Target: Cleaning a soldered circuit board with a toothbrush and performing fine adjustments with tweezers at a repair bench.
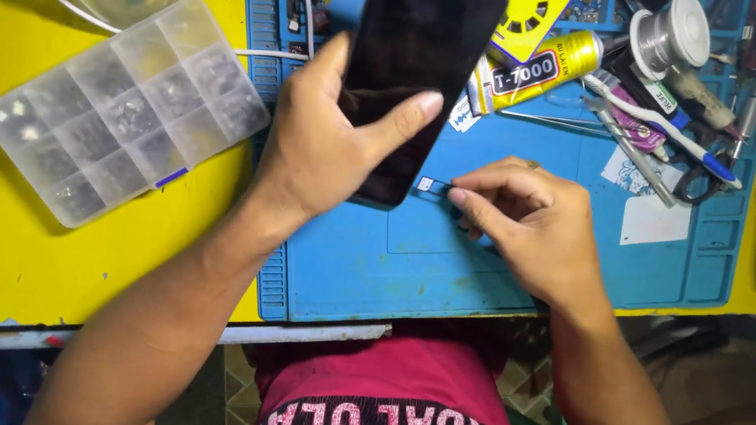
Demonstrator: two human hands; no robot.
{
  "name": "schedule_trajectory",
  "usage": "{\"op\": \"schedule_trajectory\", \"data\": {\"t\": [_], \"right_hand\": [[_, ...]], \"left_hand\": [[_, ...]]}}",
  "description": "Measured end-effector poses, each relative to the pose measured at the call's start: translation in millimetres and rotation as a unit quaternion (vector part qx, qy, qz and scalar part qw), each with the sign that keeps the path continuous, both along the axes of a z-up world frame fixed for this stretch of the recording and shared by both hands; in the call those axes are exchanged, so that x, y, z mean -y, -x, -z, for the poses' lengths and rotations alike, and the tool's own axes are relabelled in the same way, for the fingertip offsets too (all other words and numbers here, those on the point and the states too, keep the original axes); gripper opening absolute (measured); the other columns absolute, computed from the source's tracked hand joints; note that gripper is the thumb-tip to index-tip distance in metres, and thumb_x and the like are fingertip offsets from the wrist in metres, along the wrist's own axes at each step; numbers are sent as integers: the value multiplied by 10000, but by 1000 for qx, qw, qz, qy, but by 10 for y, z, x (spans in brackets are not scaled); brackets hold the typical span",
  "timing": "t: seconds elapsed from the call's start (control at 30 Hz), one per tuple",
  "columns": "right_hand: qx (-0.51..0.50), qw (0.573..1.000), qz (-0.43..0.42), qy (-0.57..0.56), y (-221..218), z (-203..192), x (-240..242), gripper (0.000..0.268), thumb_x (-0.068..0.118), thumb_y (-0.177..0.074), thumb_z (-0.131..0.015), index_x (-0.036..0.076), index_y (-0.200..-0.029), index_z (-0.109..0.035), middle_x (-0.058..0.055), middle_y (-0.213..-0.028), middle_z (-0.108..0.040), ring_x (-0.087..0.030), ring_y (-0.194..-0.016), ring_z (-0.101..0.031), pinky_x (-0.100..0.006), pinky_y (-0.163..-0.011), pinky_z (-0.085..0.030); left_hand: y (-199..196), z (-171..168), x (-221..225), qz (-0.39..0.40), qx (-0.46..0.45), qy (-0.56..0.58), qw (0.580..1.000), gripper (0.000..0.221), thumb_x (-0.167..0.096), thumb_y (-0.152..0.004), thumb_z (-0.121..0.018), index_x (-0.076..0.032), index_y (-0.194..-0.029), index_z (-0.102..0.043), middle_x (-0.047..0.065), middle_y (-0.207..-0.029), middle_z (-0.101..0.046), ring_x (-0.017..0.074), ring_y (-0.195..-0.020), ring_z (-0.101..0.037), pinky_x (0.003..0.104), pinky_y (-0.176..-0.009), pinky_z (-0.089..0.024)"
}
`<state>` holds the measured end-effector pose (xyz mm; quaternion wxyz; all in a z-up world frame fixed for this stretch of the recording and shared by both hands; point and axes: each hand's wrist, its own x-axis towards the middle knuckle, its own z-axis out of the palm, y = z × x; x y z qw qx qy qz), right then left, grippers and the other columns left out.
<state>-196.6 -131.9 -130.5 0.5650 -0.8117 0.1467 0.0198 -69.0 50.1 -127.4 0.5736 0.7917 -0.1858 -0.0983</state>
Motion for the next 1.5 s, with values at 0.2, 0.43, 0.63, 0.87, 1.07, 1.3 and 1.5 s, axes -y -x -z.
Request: {"op": "schedule_trajectory", "data": {"t": [0.2, 0.43, 0.63, 0.87, 1.07, 1.3, 1.5], "right_hand": [[15, 992, -59, 109, -69, -95, 124, 64, 80, -905, -802, 86, -968, -796, -14, -843, -714, -79, -703, -589, -198, -632, -494], [133, 979, -58, 146, -89, -228, -67, 121, 110, -903, -827, 60, -992, -762, -69, -908, -719, -135, -763, -623, -238, -696, -514], [164, 971, 7, -173, -6, 115, -270, 241, -14, -913, -766, -64, -1127, -667, -118, -1026, -646, -180, -940, -656, -369, -851, -641], [270, 884, 207, -321, 85, 103, 378, 118, 138, -1005, -683, 85, -1062, -594, -93, -965, -687, -229, -908, -727, -392, -857, -651], [257, 836, 233, -426, 208, 325, 636, 257, 351, -1017, -654, 259, -1221, -526, -51, -912, -682, -274, -852, -737, -497, -755, -665], [309, 836, 171, -419, 257, 396, 585, 488, 146, -903, -771, 61, -1287, -482, -231, -895, -706, -349, -802, -771, -457, -766, -681], [308, 859, 173, -370, 220, 316, 551, 481, 51, -880, -777, -14, -1269, -503, -184, -895, -705, -286, -818, -743, -405, -815, -651]], "left_hand": [[-54, -43, -3, -12, -90, 74, 993, 352, -351, -860, -784, -97, -1080, -678, 0, -998, -741, 94, -903, -683, 247, -784, -583], [51, 3, 55, -40, -261, 284, 922, 307, -309, -854, -784, -92, -1015, -638, -74, -644, -530, 35, -493, -472, 220, -382, -348], [187, 205, 114, -33, -188, 435, 880, 180, -214, -1052, -668, -113, -1201, -662, -34, -1069, -728, 60, -1041, -692, 290, -986, -572], [152, -112, -70, 192, -107, 196, 956, 339, -62, -819, -855, -73, -1126, -712, 117, -838, -775, 168, -743, -745, 342, -709, -639], [438, -363, 156, 357, -4, 48, 933, 376, -262, -860, -813, -102, -1193, -742, 167, -1054, -793, 353, -937, -779, 456, -833, -619], [519, -563, 489, 218, 17, 119, 968, 197, -142, -976, -704, -189, -1156, -771, 24, -1009, -812, 139, -825, -766, 253, -703, -617], [478, -563, 521, 209, 3, 89, 974, 197, -125, -940, -707, -157, -1116, -790, 69, -958, -818, 169, -792, -779, 261, -675, -621]]}}
